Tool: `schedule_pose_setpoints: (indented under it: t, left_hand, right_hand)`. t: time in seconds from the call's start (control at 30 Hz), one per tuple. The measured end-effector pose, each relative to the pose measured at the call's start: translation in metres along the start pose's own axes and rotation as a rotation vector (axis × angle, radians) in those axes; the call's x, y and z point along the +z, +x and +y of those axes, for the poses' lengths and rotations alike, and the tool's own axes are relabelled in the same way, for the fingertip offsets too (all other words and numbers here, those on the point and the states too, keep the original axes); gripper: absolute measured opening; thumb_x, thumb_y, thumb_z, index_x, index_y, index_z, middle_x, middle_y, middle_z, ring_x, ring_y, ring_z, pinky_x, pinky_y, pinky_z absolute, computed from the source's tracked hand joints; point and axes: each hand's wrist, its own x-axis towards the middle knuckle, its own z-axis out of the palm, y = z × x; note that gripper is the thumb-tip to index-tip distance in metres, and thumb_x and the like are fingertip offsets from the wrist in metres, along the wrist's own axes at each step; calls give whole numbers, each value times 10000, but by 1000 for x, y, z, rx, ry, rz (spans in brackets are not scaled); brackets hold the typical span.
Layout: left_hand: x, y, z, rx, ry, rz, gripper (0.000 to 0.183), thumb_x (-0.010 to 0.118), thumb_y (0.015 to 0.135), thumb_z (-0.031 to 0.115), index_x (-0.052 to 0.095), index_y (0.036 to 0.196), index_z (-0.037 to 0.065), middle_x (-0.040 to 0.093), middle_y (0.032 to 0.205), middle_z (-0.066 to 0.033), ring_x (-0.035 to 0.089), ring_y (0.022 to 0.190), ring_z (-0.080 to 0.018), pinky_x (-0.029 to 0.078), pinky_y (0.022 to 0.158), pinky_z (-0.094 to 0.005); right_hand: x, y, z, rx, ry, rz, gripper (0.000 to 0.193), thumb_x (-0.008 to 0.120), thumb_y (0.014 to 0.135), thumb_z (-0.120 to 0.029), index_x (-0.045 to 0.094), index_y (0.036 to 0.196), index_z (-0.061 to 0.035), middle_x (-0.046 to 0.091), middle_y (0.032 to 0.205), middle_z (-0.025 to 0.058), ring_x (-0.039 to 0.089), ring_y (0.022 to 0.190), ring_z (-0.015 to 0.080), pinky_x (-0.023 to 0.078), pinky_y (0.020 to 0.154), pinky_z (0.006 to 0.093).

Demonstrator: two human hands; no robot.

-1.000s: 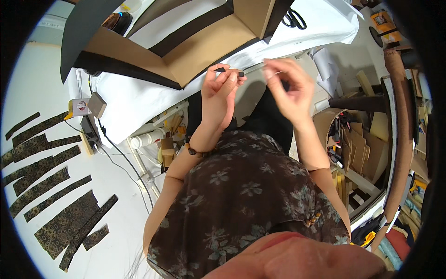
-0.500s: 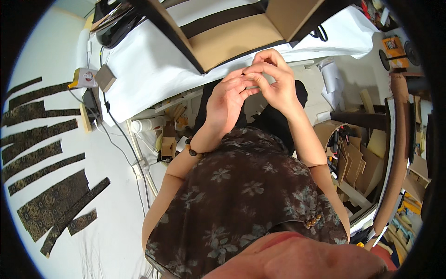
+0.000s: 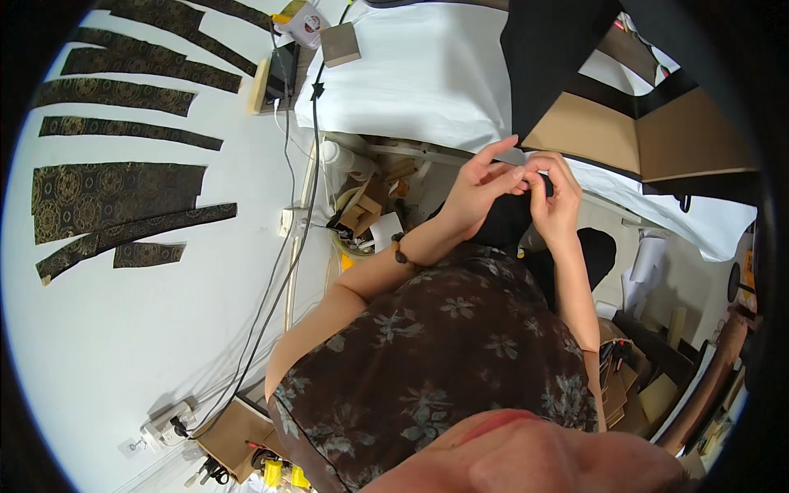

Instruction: The person assembles a decorative box by cutting and applying black fabric strips to a cardboard frame. They use scissors to trim the strips and an iron to press them onto the edges, then fold and secure the fabric around the corners.

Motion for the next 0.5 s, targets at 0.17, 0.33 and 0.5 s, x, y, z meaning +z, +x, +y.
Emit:
schedule_pose_setpoints:
  t: [0.17, 0.33, 0.5]
  left_hand:
    - [-33, -7, 13, 321, 320, 232, 138, 675, 896, 21, 650, 1024, -24, 705, 925, -79, 644, 818, -98, 524, 760, -245]
    - [-98, 21, 64, 758, 815, 649, 37, 646, 899, 31, 671, 872, 29, 626, 825, -4, 536, 735, -89, 454, 677, -236]
    - [-224, 59, 149, 818, 1805, 1002, 167, 715, 823, 169, 706, 751, 18, 586, 890, -165, 492, 947, -347, 400, 841, -447]
  right_hand:
    - [33, 12, -11, -1, 147, -110, 260, 581, 846, 101, 697, 1041, -26, 656, 894, 119, 659, 770, 236, 521, 692, 277]
    - [47, 29, -28, -3, 51, -15, 324, 644, 860, 24, 660, 1172, -60, 646, 921, 107, 634, 726, 199, 510, 648, 289]
    - [29, 9, -6, 34, 45, -70, 324, 640, 865, 19, 636, 1186, -23, 640, 899, 99, 624, 712, 165, 507, 639, 276]
